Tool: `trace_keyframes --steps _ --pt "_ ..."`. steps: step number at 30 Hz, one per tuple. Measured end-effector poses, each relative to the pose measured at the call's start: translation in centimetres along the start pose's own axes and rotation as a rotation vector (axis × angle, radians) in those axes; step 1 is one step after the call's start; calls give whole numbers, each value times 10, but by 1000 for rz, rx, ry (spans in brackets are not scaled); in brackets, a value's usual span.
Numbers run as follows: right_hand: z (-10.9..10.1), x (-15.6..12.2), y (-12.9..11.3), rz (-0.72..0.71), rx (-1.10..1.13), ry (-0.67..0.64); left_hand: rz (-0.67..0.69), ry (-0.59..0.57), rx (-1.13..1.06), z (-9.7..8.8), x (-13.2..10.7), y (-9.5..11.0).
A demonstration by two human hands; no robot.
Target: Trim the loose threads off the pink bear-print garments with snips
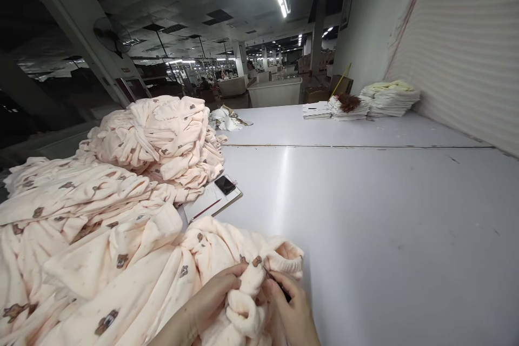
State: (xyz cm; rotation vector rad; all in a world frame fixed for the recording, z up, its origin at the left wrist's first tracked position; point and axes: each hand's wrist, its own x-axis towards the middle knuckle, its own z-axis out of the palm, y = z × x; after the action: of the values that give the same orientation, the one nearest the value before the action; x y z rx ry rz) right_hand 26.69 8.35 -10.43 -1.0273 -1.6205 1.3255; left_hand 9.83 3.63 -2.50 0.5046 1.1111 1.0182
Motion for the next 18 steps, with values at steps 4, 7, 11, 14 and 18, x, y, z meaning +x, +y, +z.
trace_keyframes --steps 4,7,11,14,18 --pt "-5 0 3 -23 -37 77 -11 14 31 3 -5 3" --pt "-13 4 2 -70 -228 159 11 82 233 9 -13 1" --pt "-17 0 -3 -145 -365 43 220 484 843 20 -19 -12" --pt "-11 -16 -4 -206 -281 38 305 644 768 25 -20 -20" --pt "-7 -32 -10 -220 -205 9 318 487 342 23 -27 -21"
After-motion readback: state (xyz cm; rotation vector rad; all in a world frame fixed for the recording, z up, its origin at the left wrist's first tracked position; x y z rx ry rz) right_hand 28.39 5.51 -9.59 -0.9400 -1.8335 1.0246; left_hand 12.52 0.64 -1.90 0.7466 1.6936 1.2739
